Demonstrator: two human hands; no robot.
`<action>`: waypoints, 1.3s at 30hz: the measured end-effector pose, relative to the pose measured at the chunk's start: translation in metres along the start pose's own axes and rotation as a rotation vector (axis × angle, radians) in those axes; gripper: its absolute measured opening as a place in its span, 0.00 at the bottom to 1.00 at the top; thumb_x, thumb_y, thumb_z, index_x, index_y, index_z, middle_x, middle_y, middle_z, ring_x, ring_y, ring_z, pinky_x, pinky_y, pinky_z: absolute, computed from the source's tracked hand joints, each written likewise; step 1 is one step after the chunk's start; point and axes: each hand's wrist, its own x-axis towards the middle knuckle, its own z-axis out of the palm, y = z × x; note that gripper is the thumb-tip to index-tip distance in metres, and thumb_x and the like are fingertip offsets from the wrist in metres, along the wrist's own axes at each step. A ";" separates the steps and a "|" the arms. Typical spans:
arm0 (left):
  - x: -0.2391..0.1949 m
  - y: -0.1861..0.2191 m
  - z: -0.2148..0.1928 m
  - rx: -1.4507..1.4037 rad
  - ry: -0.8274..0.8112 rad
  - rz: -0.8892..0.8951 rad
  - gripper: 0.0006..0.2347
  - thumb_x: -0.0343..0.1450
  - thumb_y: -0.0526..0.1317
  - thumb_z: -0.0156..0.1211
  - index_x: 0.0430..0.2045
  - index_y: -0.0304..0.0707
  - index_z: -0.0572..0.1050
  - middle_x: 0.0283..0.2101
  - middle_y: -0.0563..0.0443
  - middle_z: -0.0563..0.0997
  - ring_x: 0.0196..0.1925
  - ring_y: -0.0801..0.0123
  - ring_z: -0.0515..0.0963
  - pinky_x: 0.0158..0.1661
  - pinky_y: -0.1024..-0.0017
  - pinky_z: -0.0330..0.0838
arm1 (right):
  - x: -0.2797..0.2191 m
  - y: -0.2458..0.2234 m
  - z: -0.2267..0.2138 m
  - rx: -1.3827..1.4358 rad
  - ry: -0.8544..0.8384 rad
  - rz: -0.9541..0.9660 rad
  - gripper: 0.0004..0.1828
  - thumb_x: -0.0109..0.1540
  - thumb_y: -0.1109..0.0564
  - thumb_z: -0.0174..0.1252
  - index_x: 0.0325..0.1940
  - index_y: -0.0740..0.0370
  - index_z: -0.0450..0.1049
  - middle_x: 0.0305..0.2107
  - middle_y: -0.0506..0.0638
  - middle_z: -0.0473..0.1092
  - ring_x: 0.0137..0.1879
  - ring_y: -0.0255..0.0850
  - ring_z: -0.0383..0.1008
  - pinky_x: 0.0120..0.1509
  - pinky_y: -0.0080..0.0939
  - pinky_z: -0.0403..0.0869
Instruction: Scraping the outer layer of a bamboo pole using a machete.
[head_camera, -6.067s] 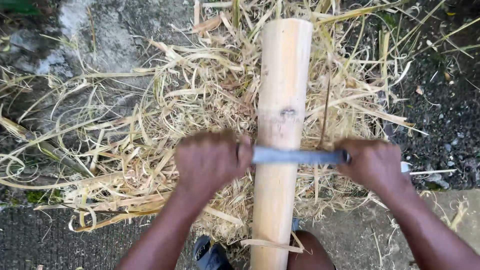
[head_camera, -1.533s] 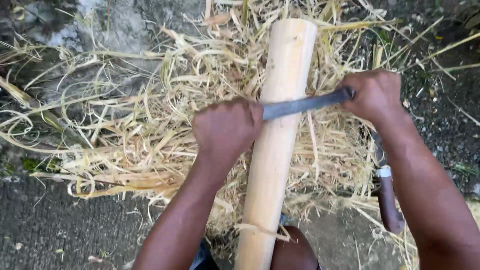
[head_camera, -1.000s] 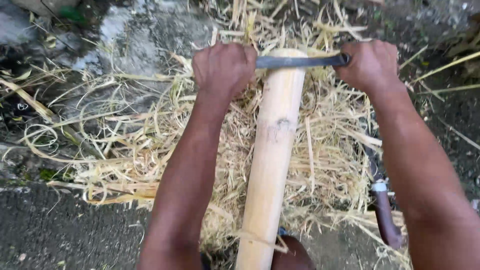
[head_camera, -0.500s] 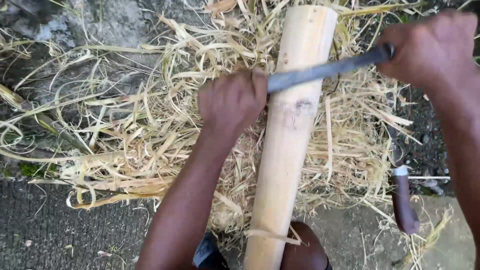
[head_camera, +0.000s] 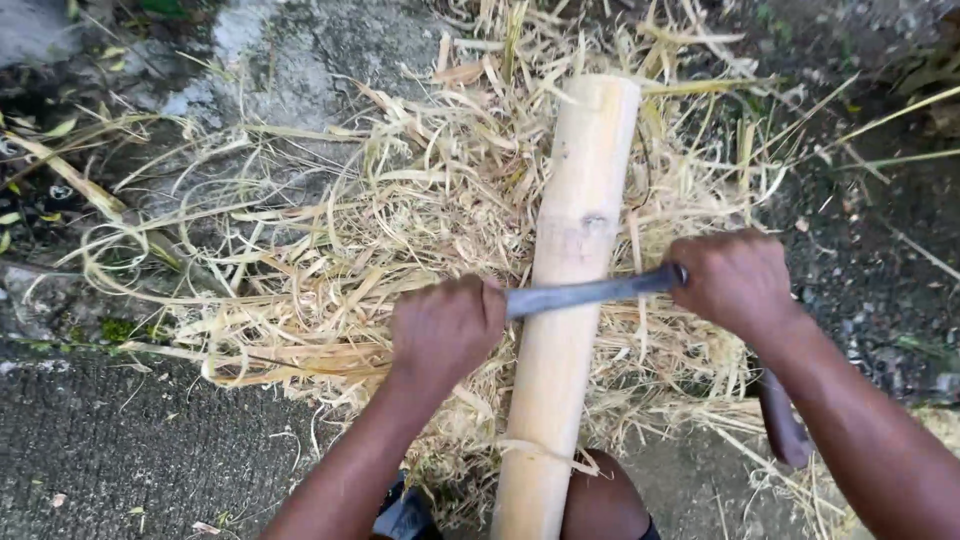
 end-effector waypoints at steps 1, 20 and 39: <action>0.006 0.000 0.003 -0.003 -0.024 -0.008 0.21 0.75 0.48 0.40 0.08 0.48 0.71 0.06 0.62 0.63 0.04 0.79 0.58 0.04 0.67 0.53 | -0.003 0.000 0.008 0.009 -0.021 -0.010 0.10 0.65 0.43 0.60 0.31 0.38 0.81 0.13 0.37 0.68 0.16 0.30 0.60 0.22 0.36 0.64; 0.171 -0.007 -0.013 0.135 0.044 0.026 0.19 0.74 0.49 0.42 0.11 0.48 0.72 0.10 0.60 0.66 0.10 0.73 0.58 0.13 0.62 0.57 | 0.090 0.051 0.011 0.198 0.355 0.138 0.11 0.68 0.49 0.62 0.31 0.47 0.80 0.17 0.44 0.68 0.22 0.41 0.68 0.30 0.46 0.66; 0.048 0.009 -0.016 0.187 0.181 0.136 0.21 0.75 0.46 0.49 0.06 0.48 0.71 0.06 0.63 0.63 0.06 0.79 0.52 0.06 0.70 0.48 | 0.005 -0.009 0.013 0.388 0.248 0.060 0.04 0.57 0.50 0.67 0.36 0.43 0.85 0.12 0.40 0.69 0.14 0.34 0.63 0.20 0.40 0.64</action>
